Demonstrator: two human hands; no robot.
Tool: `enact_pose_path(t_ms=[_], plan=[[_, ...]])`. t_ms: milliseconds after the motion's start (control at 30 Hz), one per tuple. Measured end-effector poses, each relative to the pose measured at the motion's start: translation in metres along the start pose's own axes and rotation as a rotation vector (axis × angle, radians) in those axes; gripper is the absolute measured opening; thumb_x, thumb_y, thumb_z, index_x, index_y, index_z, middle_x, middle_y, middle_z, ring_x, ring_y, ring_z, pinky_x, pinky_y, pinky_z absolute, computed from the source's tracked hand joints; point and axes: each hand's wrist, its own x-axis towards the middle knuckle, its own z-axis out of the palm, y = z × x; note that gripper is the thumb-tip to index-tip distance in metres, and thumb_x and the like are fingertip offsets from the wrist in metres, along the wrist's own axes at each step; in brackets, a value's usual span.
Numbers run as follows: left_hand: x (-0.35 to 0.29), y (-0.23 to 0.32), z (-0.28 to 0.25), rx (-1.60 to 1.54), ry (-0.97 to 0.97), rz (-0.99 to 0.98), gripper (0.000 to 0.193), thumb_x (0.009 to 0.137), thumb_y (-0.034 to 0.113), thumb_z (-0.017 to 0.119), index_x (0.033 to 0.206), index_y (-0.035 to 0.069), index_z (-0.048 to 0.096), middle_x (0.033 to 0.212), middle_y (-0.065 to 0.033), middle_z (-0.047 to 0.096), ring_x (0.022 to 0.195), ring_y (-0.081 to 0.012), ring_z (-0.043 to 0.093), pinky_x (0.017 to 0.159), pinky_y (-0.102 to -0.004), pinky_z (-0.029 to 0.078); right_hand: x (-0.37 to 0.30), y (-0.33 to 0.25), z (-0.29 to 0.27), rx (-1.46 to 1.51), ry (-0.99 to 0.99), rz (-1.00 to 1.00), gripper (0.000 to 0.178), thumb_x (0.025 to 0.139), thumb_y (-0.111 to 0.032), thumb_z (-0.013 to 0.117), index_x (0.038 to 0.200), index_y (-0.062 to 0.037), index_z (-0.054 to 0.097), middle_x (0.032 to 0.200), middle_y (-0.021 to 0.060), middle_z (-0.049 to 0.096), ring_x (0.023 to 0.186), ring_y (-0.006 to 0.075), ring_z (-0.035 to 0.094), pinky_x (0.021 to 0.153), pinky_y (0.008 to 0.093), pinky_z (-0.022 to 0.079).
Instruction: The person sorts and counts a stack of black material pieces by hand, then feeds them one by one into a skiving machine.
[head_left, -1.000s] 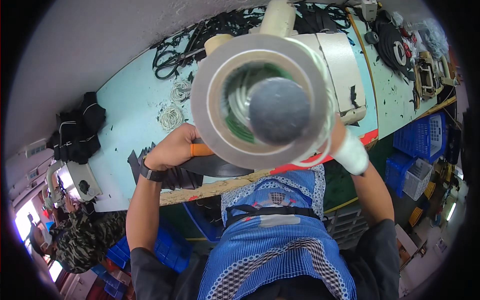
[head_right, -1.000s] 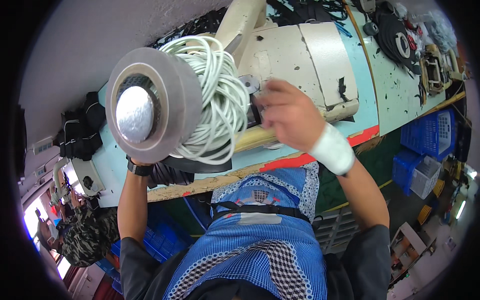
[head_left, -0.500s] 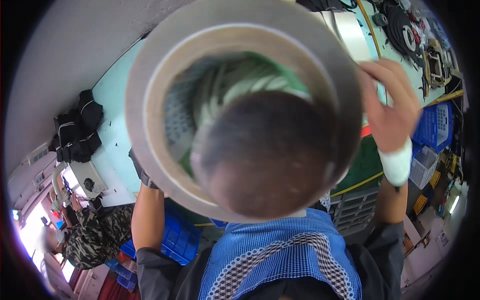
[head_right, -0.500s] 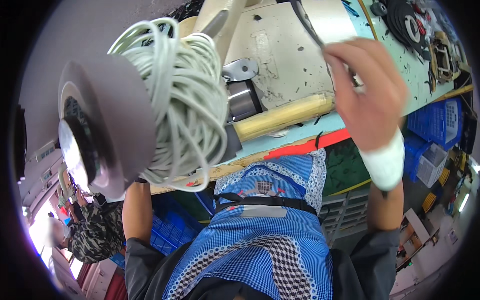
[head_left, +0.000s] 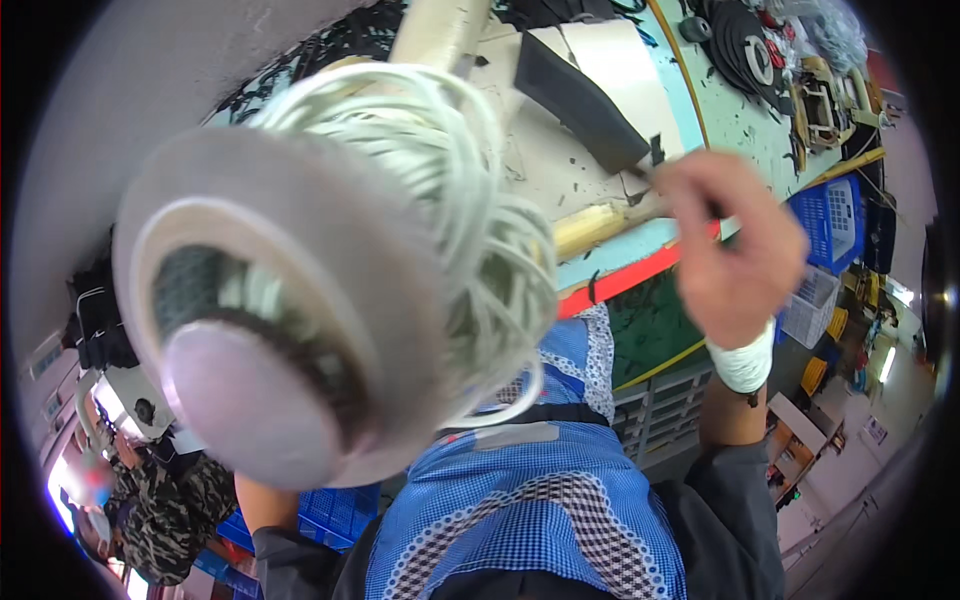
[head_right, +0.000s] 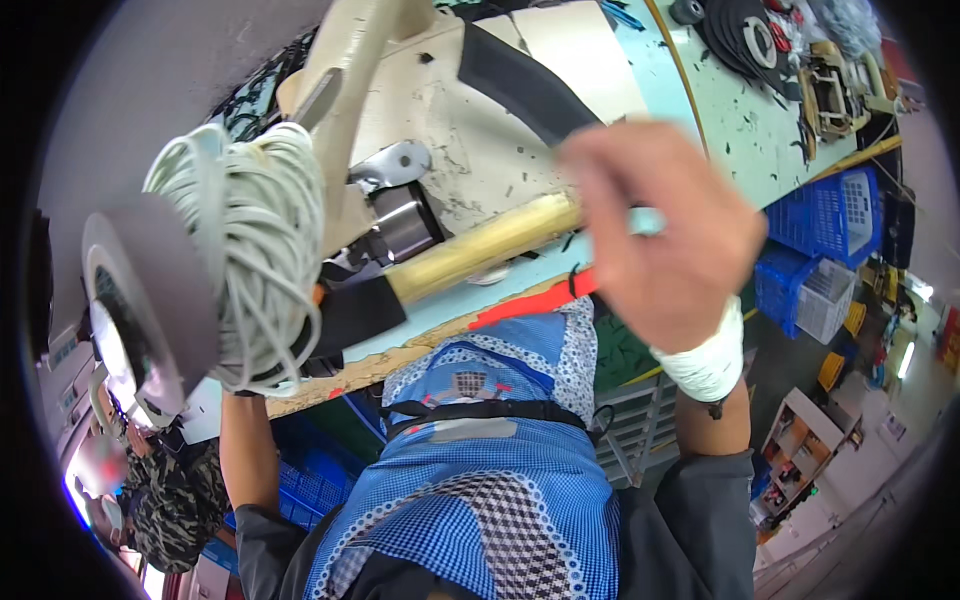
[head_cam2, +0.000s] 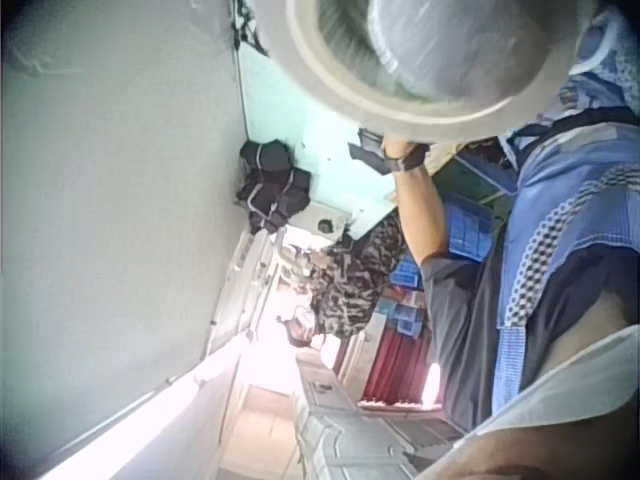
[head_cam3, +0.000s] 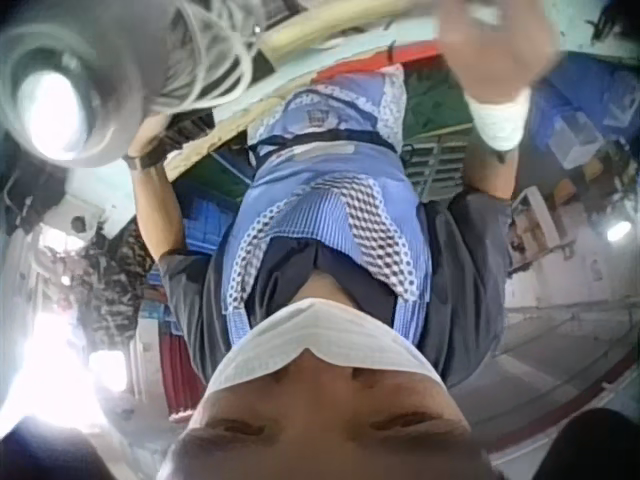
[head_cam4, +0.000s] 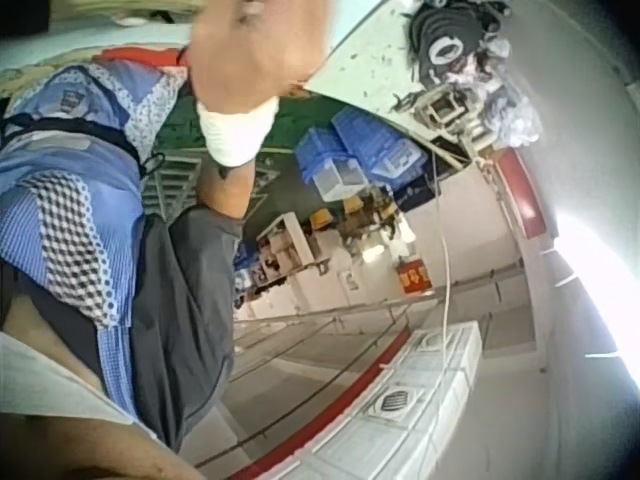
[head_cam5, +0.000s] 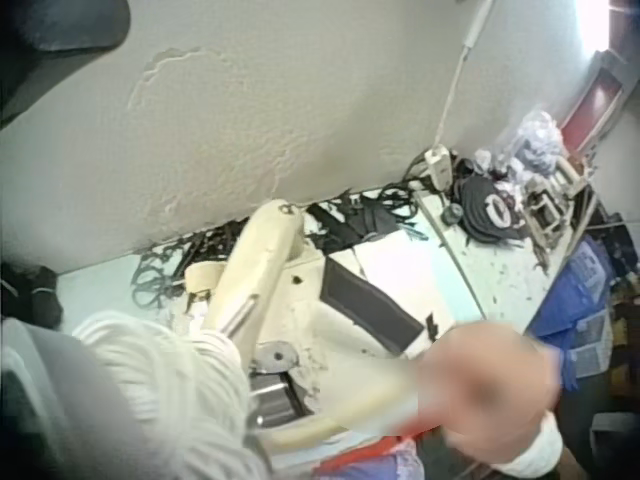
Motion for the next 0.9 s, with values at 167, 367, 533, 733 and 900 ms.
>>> enact_pose_path(t_ms=[167,367,533,733,900], plan=[[-0.011,0.013,-0.006,-0.016,0.063,-0.006,0.031,0.089,0.014,0.067,0.116,0.002,0.059,0.107,-0.0103,0.062,0.093,-0.0152,0.060,0.081,-0.0285,0.048,0.009,0.029,0.030,-0.316,0.001,-0.327,0.018,0.077,-0.011,0.072,0.091,0.0006,0.067,0.083,0.0143,0.064,0.083,0.0314,0.060,0.073,0.0398,0.051],[0.005,0.006,-0.011,-0.028,0.034,0.020,0.028,0.089,0.014,0.068,0.113,0.001,0.060,0.103,-0.0100,0.063,0.089,-0.0151,0.061,0.077,-0.0280,0.049,-0.008,0.016,0.074,-0.008,-0.119,-0.115,0.038,0.075,-0.015,0.075,0.107,0.0024,0.063,0.088,0.0156,0.063,0.088,0.0325,0.060,0.077,0.0401,0.049],[-0.004,0.001,-0.016,-0.048,0.063,0.028,0.026,0.088,0.013,0.068,0.111,0.001,0.061,0.099,-0.0099,0.063,0.086,-0.0150,0.062,0.075,-0.0275,0.050,-0.008,0.022,0.059,0.109,-0.271,0.024,0.043,0.076,-0.013,0.073,0.113,0.0038,0.060,0.090,0.0166,0.064,0.089,0.0333,0.059,0.080,0.0413,0.048],[0.000,-0.004,-0.003,-0.065,0.026,0.026,0.024,0.088,0.013,0.069,0.108,0.001,0.062,0.095,-0.0097,0.064,0.082,-0.0148,0.062,0.071,-0.0270,0.050,-0.010,0.018,0.074,0.003,-0.264,-0.115,0.042,0.076,-0.013,0.073,0.113,0.0035,0.060,0.088,0.0162,0.064,0.091,0.0334,0.059,0.081,0.0414,0.049],[0.010,-0.005,0.010,-0.061,-0.037,0.010,0.022,0.088,0.013,0.069,0.105,0.001,0.062,0.092,-0.0095,0.064,0.079,-0.0147,0.063,0.069,-0.0265,0.051,-0.005,0.018,0.056,0.050,-0.290,-0.054,0.033,0.077,-0.011,0.072,0.106,0.0028,0.064,0.089,0.0157,0.066,0.089,0.0330,0.060,0.080,0.0407,0.049]])
